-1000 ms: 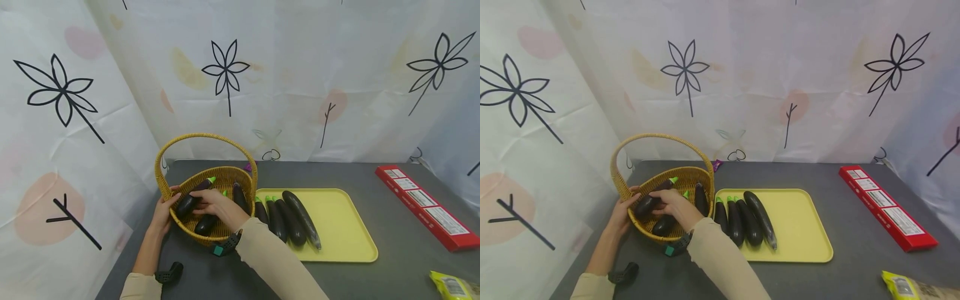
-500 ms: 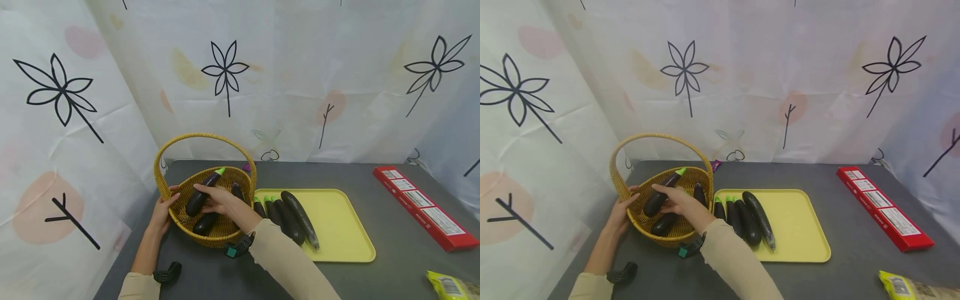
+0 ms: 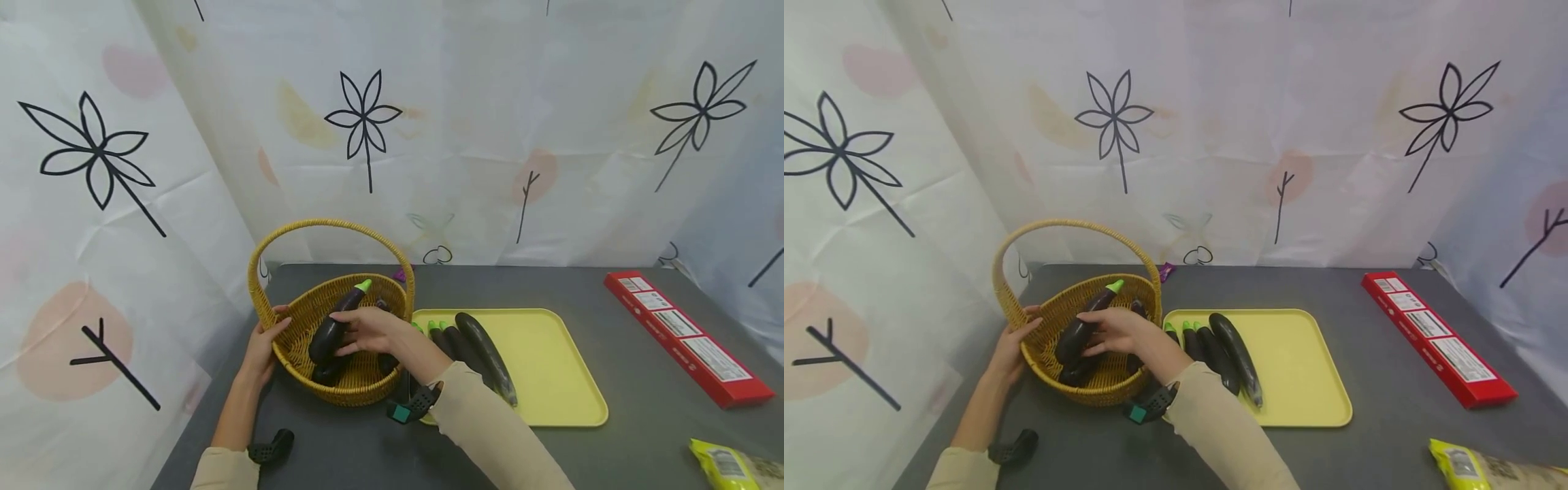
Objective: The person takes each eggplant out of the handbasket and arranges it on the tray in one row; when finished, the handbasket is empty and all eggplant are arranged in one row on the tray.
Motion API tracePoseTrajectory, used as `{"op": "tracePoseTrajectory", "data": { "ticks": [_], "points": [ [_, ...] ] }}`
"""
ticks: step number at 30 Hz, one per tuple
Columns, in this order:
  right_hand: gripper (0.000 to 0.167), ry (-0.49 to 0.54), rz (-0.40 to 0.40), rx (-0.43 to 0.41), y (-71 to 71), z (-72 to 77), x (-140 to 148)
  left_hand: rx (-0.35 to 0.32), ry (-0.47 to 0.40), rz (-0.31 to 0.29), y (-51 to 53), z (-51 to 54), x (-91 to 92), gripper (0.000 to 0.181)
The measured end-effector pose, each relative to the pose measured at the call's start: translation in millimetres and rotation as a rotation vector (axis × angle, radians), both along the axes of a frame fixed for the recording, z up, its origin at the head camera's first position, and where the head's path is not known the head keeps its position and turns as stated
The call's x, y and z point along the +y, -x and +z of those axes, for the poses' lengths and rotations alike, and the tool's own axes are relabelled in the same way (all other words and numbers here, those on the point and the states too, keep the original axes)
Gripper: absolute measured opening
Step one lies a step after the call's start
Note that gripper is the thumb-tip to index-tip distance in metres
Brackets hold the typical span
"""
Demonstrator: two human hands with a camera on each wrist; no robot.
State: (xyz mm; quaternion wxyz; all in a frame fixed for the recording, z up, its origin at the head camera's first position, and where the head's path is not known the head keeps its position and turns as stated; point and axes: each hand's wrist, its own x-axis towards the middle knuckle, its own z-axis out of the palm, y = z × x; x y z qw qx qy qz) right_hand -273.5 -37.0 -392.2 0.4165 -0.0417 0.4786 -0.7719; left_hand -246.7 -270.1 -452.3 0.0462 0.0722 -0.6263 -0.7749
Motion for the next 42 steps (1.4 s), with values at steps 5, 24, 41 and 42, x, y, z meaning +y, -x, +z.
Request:
{"op": "tracePoseTrajectory", "data": {
  "ticks": [5,24,41,42],
  "points": [
    [0.058,-0.043,0.006,0.075,-3.5,-2.3,6.4,0.004,0.002,-0.002,-1.6,-1.7,-0.5,0.034],
    [0.059,0.026,0.108,0.053,-34.2,14.8,49.5,-0.009,-0.010,-0.005,-0.2,1.1,-1.3,0.032],
    [0.055,-0.195,0.142,0.301,-50.6,10.1,103.0,0.001,0.000,-0.027,-2.5,0.4,-1.0,0.032],
    [0.058,-0.190,0.149,0.293,-52.4,10.6,106.5,0.001,0.001,-0.028,-2.4,0.4,-0.9,0.031]
  ]
}}
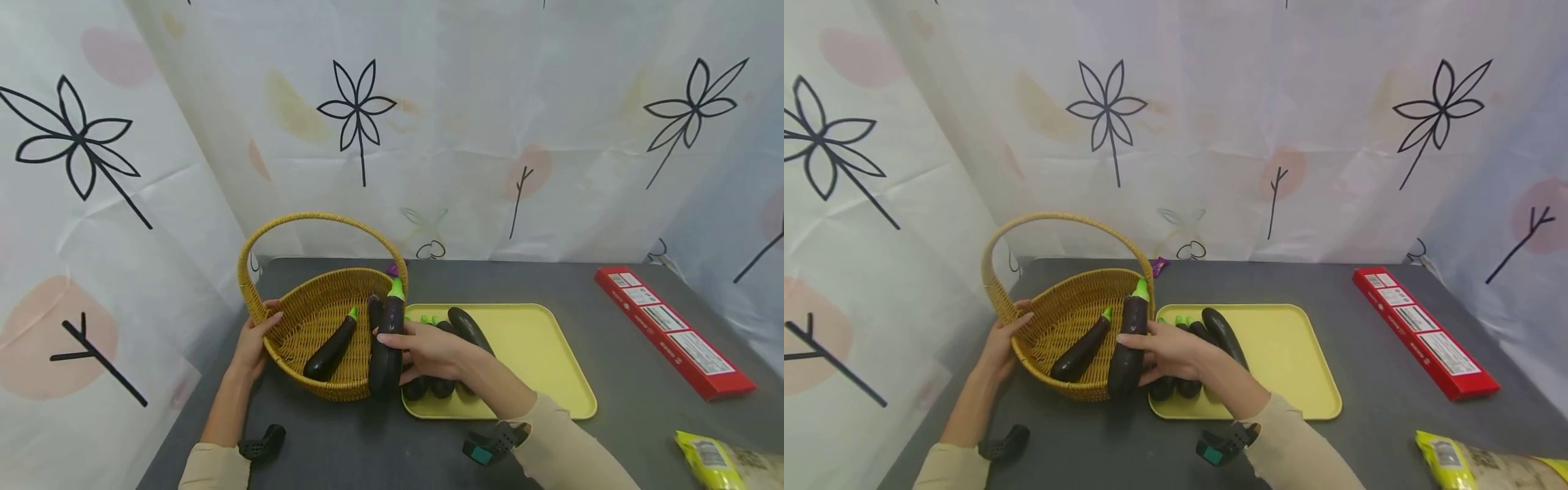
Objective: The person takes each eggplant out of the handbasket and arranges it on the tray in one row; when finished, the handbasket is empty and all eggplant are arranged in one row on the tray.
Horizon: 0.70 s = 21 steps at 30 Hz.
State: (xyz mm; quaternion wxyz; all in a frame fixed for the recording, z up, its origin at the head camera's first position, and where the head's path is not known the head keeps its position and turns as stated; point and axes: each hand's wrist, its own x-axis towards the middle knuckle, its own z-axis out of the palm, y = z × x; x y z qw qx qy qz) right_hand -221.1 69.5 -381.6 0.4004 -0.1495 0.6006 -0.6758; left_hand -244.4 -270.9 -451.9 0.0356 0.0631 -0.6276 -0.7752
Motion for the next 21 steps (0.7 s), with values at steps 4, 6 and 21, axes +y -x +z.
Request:
{"op": "tracePoseTrajectory", "data": {
  "ticks": [4,6,21],
  "points": [
    [0.066,0.048,0.035,-0.048,-6.8,0.8,16.8,0.011,-0.007,-0.004,1.3,0.2,0.2,0.027],
    [0.065,0.076,0.052,-0.072,-9.5,-0.4,25.5,0.017,-0.008,-0.004,1.9,-0.2,-0.2,0.026],
    [0.062,0.148,0.087,-0.024,-12.8,-19.0,93.1,0.037,-0.006,-0.019,0.4,-4.5,-2.5,0.029]
  ]
}}
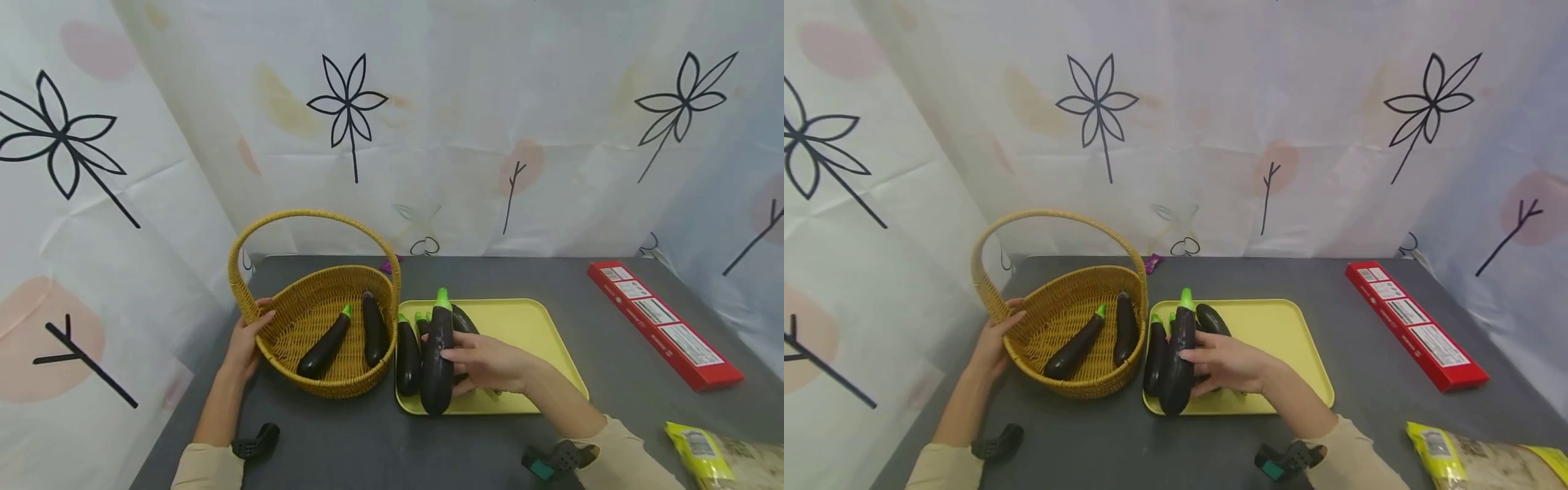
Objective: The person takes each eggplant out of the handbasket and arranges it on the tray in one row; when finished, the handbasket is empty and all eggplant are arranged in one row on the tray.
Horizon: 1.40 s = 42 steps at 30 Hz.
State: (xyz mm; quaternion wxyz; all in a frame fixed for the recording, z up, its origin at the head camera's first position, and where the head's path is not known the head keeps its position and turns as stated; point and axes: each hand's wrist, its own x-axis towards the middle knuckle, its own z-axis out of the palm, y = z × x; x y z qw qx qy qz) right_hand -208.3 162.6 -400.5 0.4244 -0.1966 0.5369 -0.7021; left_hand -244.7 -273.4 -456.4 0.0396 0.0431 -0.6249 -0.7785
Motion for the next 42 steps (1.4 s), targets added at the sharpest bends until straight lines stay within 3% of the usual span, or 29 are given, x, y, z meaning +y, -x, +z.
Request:
{"op": "tracePoseTrajectory", "data": {
  "ticks": [12,22,29,42],
  "points": [
    [0.065,-0.234,-0.279,0.120,19.3,-0.9,47.7,0.003,-0.016,0.002,0.0,2.1,1.6,0.027],
    [0.065,-0.387,-0.359,0.190,30.2,-6.1,73.5,-0.003,0.012,-0.009,0.3,1.7,0.8,0.032],
    [0.070,-0.518,-0.429,0.184,34.0,-15.2,82.8,-0.004,-0.003,-0.002,-1.7,2.0,1.3,0.030],
    [0.074,-0.596,-0.401,0.237,35.0,-31.2,82.5,0.006,-0.014,0.005,-0.8,-0.1,0.3,0.028]
  ]
}}
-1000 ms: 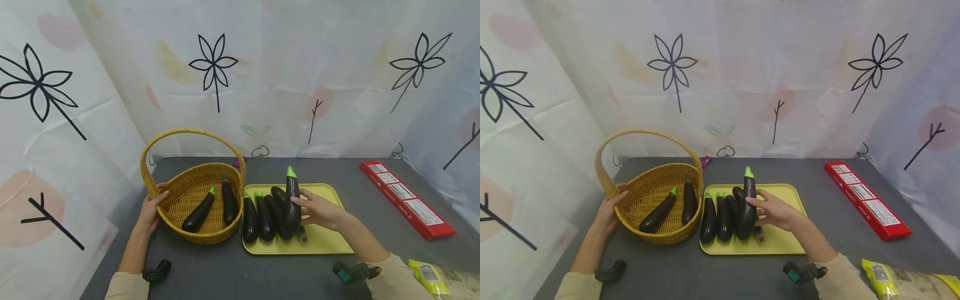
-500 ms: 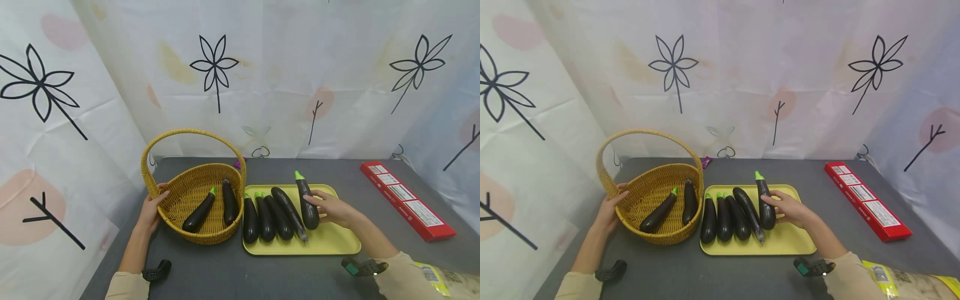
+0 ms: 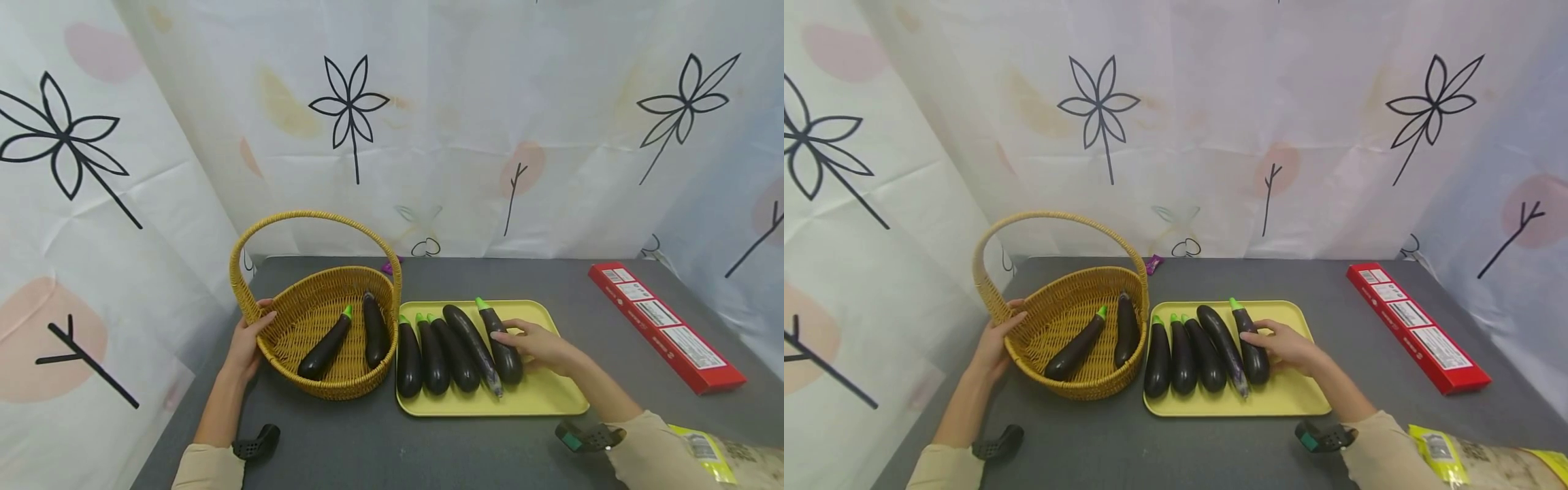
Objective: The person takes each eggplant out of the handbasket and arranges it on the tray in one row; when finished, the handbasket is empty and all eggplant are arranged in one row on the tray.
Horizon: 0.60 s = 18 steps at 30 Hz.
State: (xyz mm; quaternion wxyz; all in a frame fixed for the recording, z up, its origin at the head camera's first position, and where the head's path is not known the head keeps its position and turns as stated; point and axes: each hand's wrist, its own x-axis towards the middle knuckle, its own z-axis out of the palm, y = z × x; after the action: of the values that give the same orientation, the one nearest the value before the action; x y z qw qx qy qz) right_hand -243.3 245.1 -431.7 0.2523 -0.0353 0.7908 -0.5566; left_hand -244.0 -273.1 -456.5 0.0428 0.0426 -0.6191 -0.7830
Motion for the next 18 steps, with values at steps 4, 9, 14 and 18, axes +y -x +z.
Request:
{"op": "tracePoseTrajectory", "data": {
  "ticks": [4,9,14,18],
  "points": [
    [0.074,-0.047,0.013,0.046,-1.7,0.1,-3.4,-0.006,0.006,0.005,-0.3,1.5,0.7,0.027],
    [0.074,-0.120,0.023,0.101,-4.3,1.0,-7.1,-0.007,0.009,0.005,-0.5,2.6,1.5,0.026],
    [0.073,-0.190,0.024,0.133,-5.4,2.1,-8.0,-0.004,0.017,0.005,-1.2,2.6,1.8,0.024],
    [0.069,-0.223,0.037,0.162,-5.1,1.0,-6.9,0.001,0.017,0.006,-1.0,2.6,1.5,0.023]
  ]
}}
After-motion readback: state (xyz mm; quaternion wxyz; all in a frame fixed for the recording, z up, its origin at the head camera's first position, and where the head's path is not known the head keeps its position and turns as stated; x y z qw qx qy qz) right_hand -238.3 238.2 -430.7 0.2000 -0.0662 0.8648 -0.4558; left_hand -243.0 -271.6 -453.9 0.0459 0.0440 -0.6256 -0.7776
